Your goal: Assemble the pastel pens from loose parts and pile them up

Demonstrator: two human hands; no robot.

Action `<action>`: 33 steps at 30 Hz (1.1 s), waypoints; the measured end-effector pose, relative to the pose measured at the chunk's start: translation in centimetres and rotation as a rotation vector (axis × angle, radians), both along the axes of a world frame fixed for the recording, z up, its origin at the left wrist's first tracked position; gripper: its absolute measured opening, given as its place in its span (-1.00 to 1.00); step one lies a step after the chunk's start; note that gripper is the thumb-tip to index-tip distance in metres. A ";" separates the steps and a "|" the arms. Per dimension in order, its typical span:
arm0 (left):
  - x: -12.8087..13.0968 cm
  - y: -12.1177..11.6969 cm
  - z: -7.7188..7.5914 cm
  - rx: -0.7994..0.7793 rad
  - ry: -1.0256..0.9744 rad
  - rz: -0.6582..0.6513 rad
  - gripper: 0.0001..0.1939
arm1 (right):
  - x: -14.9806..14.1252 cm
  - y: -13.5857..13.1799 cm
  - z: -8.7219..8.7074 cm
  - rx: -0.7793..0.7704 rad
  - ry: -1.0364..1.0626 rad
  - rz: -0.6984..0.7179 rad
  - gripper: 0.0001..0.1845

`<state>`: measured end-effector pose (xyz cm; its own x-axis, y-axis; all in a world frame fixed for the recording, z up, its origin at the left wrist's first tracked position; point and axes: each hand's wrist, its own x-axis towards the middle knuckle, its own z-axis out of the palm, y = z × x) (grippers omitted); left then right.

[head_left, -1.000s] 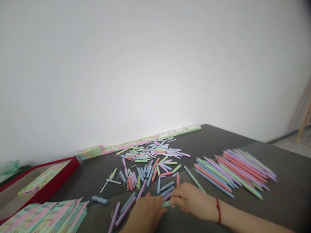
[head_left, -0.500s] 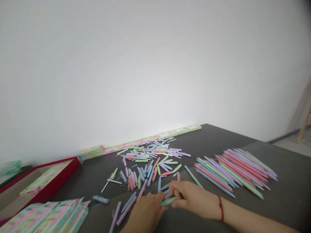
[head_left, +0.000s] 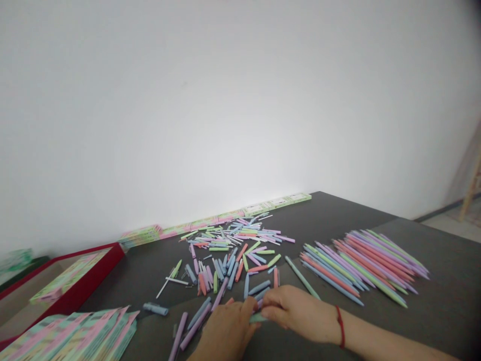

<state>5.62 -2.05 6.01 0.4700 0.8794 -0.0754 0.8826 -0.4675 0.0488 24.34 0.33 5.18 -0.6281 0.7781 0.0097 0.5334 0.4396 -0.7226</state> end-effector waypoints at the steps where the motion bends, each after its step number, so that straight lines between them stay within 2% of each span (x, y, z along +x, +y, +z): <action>1: 0.0 0.0 0.0 0.004 0.016 0.005 -0.82 | 0.0 0.0 0.0 0.062 0.000 -0.025 -0.81; 3: 0.0 0.0 -0.1 0.009 0.043 0.016 -0.82 | -0.1 0.0 -0.1 0.119 0.013 -0.063 -0.78; 4: 0.0 0.0 -0.2 0.010 0.045 0.014 -0.82 | -0.1 0.0 -0.1 0.085 0.018 -0.060 -0.86; 5: 0.1 0.0 -0.2 0.008 0.042 0.006 -0.83 | -0.2 0.0 -0.1 0.032 0.020 -0.041 -0.83; 7: 0.2 0.0 -0.2 0.005 0.036 -0.014 -0.84 | -0.2 -0.1 -0.1 -0.044 0.010 0.006 -0.64; 8: 0.2 -0.1 -0.2 0.008 0.035 -0.015 -0.85 | -0.2 -0.2 0.0 -0.039 0.004 0.013 -0.66; 10: 0.2 -0.1 -0.3 0.019 0.044 -0.012 -0.85 | -0.2 -0.5 0.0 0.072 -0.004 -0.014 -0.82; 12: 0.2 0.0 -0.4 0.020 0.048 -0.014 -0.85 | -0.2 -0.6 -0.1 0.172 -0.009 -0.049 -0.83; 13: 0.2 0.0 -0.4 0.008 0.048 -0.025 -0.85 | -0.3 -0.5 -0.3 0.147 -0.005 -0.046 -0.86; 14: 0.3 0.0 -0.5 -0.008 0.046 -0.042 -0.85 | -0.4 -0.4 -0.5 0.060 0.009 -0.029 -0.87; 17: 0.3 0.0 -0.6 -0.055 0.051 -0.090 -0.85 | -0.5 0.2 -1.3 -0.399 0.081 0.030 -0.69; 18: 0.3 0.0 -0.6 -0.061 0.054 -0.089 -0.84 | -0.5 0.4 -1.4 -0.504 0.098 0.052 -0.67; 19: 0.3 -0.1 -0.4 -0.061 0.051 -0.079 -0.83 | -0.5 0.5 -1.4 -0.527 0.107 0.064 -0.67; 20: 0.2 -0.2 -0.2 -0.057 0.040 -0.064 -0.82 | -0.4 0.5 -1.3 -0.468 0.103 0.068 -0.68; 24: -0.1 -0.4 0.6 -0.062 -0.036 -0.056 -0.76 | 0.2 0.0 0.0 0.077 -0.041 0.022 -0.78; 26: -0.2 -0.4 0.7 -0.077 -0.042 -0.053 -0.78 | 0.3 -0.3 0.5 0.270 -0.147 0.030 -0.80; 30: -0.2 -0.2 0.2 -0.039 -0.150 -0.028 -0.81 | -0.1 -0.3 0.3 0.545 -0.329 0.112 -0.81; 33: -0.3 -0.2 0.1 -0.057 -0.222 0.013 -0.82 | -0.5 -0.3 -0.3 0.637 -0.383 0.124 -0.86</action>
